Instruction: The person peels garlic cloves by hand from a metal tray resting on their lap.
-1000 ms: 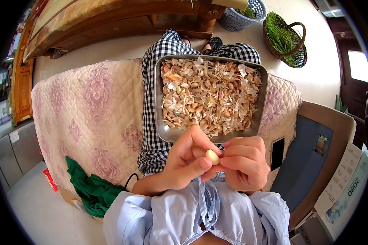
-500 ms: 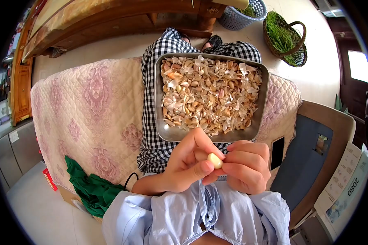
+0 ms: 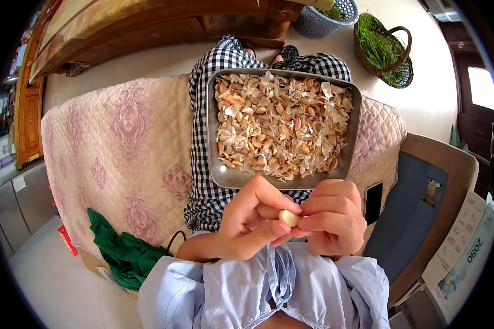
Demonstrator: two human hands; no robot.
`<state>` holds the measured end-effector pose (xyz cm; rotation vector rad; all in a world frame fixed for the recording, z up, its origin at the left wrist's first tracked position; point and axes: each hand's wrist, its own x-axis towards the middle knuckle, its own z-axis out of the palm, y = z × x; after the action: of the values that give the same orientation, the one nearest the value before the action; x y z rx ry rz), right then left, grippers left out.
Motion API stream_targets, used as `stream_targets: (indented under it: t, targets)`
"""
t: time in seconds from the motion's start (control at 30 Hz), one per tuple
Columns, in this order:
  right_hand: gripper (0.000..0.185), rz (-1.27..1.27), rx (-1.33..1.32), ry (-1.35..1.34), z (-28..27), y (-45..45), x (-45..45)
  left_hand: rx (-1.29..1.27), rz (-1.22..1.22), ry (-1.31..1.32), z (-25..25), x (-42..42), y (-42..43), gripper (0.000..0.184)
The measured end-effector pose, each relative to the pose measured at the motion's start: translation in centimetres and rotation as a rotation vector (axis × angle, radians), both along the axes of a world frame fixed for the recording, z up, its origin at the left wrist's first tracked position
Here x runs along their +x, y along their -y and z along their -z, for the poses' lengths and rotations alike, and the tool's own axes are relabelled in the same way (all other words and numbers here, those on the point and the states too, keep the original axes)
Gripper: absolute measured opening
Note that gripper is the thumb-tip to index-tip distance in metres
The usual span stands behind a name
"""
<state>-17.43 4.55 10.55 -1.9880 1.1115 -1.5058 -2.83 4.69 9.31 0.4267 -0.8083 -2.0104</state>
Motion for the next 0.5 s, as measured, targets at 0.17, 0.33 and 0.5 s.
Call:
stream_targets:
  t: [0.17, 0.33, 0.5]
  targets:
    - [0.034, -0.026, 0.079, -0.026, -0.15, 0.12, -0.07, -0.001, -0.006, 0.043, -0.39, 0.0, -0.03, 0.021]
    - [0.031, -0.02, 0.087, -0.06, 0.13, 0.31, -0.21, 0.032, 0.013, 0.059, -0.13, 0.02, 0.21, 0.022]
    - [0.029, 0.009, 0.117, -0.084, 0.52, -0.01, -0.74, 0.057, 0.017, -0.02, 0.16, 0.14, 0.34, 0.024]
